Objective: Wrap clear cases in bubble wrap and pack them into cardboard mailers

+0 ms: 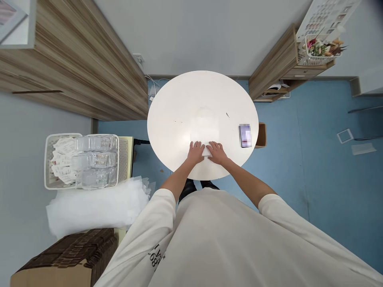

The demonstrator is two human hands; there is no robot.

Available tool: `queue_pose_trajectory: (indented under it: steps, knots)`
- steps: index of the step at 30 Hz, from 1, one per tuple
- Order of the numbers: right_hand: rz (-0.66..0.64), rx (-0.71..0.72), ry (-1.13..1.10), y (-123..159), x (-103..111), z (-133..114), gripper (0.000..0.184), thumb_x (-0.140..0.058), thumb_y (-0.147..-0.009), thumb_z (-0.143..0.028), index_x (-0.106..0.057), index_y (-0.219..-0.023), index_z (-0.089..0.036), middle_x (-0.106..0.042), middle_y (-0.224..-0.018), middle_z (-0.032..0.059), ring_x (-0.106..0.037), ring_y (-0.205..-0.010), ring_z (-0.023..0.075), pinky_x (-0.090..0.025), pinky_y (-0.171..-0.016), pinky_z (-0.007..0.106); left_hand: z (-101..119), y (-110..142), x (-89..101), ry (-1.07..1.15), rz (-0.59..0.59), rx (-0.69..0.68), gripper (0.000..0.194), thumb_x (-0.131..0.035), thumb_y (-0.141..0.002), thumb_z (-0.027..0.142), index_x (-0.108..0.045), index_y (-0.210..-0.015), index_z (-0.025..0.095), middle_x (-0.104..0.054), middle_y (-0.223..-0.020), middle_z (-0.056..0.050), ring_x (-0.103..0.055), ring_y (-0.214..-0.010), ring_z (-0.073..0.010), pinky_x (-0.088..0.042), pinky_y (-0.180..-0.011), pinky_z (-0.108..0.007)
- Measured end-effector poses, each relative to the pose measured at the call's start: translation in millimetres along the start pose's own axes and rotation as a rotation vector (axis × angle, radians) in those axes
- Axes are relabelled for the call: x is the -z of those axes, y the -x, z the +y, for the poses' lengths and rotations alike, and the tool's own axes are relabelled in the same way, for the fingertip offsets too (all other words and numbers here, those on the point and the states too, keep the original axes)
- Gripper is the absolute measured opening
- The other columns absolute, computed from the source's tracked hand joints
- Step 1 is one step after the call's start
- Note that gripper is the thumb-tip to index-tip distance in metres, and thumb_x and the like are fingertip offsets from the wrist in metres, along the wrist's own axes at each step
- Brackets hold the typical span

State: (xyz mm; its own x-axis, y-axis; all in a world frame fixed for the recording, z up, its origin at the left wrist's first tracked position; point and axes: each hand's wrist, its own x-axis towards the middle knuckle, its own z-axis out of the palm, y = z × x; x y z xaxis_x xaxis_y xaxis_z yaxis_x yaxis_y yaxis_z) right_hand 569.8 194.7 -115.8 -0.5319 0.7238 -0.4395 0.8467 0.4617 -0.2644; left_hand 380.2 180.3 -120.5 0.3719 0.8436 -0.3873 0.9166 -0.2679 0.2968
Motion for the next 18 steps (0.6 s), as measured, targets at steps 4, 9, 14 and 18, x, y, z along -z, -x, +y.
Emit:
queue_pose_trajectory:
  steps: [4, 9, 14, 18]
  knots:
    - [0.008, 0.053, -0.008, 3, -1, -4, 0.063, -0.058, -0.086, -0.025, -0.046, -0.148, -0.018, -0.035, -0.163, 0.0155, -0.023, -0.152, 0.0333, -0.015, -0.12, 0.052, 5, 8, 2.4, 0.055, -0.024, -0.023, 0.065, -0.063, -0.084, 0.046, -0.052, -0.143, 0.02, -0.039, -0.16, -0.016, -0.024, -0.154, -0.0354, -0.002, -0.127, -0.058]
    - [-0.091, 0.066, -0.074, -1, 10, -5, 0.048, -0.057, -0.086, -0.027, -0.059, -0.133, -0.021, -0.058, -0.143, 0.0145, -0.043, -0.138, 0.0333, -0.024, -0.115, 0.052, 5, 16, 6.1, 0.109, -0.09, -0.048, 0.048, -0.048, -0.093, 0.047, -0.063, -0.132, 0.022, -0.041, -0.16, -0.011, -0.023, -0.154, -0.0322, -0.003, -0.126, -0.06]
    - [-0.126, -0.034, -0.157, -16, 24, 2, 0.047, -0.05, -0.093, -0.031, -0.055, -0.139, -0.022, -0.067, -0.13, 0.0127, -0.056, -0.124, 0.0312, -0.028, -0.112, 0.05, -1, 12, 13.2, 0.166, -0.027, 0.042, 0.041, -0.035, -0.101, 0.038, -0.066, -0.124, 0.023, -0.056, -0.143, -0.011, -0.037, -0.146, -0.0296, -0.012, -0.125, -0.059]
    - [-0.024, -0.127, -0.161, -26, 27, 10, 0.053, -0.049, -0.094, -0.034, -0.048, -0.145, -0.021, -0.059, -0.142, 0.0146, -0.05, -0.131, 0.0321, -0.026, -0.114, 0.05, -2, -1, 18.3, 0.17, 0.03, 0.132, 0.04, -0.036, -0.1, 0.029, -0.057, -0.134, 0.022, -0.056, -0.143, -0.013, -0.039, -0.143, -0.0301, -0.016, -0.124, -0.059]
